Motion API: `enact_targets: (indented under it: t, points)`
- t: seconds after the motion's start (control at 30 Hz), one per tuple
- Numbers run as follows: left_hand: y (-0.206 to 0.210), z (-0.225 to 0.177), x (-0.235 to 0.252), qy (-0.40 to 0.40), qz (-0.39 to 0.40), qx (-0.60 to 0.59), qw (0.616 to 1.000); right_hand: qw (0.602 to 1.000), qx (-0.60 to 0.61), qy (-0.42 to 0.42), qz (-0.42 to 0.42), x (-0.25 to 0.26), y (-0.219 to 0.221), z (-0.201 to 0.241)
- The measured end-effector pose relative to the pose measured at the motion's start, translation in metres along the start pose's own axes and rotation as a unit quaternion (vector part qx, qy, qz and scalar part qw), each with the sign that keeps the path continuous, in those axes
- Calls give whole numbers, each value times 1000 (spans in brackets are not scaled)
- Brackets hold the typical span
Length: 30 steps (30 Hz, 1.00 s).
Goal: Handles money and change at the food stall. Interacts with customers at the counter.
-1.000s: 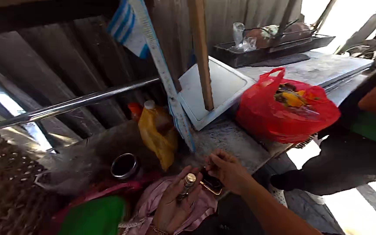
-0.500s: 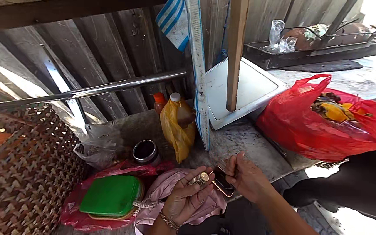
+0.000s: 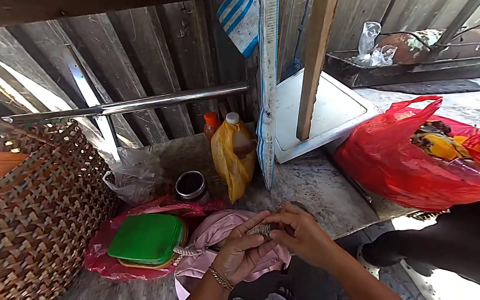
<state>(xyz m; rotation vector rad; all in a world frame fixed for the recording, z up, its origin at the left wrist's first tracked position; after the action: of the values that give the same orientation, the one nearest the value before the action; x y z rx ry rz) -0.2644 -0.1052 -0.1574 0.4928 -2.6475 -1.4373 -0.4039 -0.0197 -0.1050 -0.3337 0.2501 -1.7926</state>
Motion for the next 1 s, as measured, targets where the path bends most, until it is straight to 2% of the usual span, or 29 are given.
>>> enact_targets:
  t: [0.2,0.3,0.47,0.6,0.67,0.7,0.77,0.8,0.9,1.0]
  points:
    - [1,1,2,-14,-42,35,998,999,10,27,-28,4,-2,-7]
    - [2,3,2,-19,-61,35,997,988,122,70,-59,2,-6,-18]
    - [-1,5,0,-15,-98,41,994,881,424,146,-152,-6,-12,-37]
    - [-5,3,-2,-11,-143,58,988,853,479,161,-129,-12,-11,-37]
    - [-6,3,-3,-11,-160,67,985,869,459,151,-106,-11,-7,-34]
    - [-6,3,-4,-13,-163,71,984,895,415,134,-91,-8,-4,-32]
    - [-4,3,-5,-19,-153,76,985,960,263,76,-62,-3,3,-27]
    - [-3,4,-6,-23,-135,77,988,980,190,44,-49,-1,6,-23]
    - [-2,4,-7,-27,-84,59,994,994,98,11,-38,4,12,-19]
    - [-4,4,-10,-19,-82,35,996,995,78,36,-41,5,9,-25]
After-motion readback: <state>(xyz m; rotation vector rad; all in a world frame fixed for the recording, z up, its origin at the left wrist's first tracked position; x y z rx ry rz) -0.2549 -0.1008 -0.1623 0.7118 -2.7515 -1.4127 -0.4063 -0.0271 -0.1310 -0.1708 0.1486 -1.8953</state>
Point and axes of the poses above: each hand's wrist, its own x-axis towards the middle knuckle, its own y-axis out of the palm, z = x × y, the point moved 5 cm from there along x, towards the middle knuckle, and after that the axes turned 13 degrees about x, right-handed, at the moved point
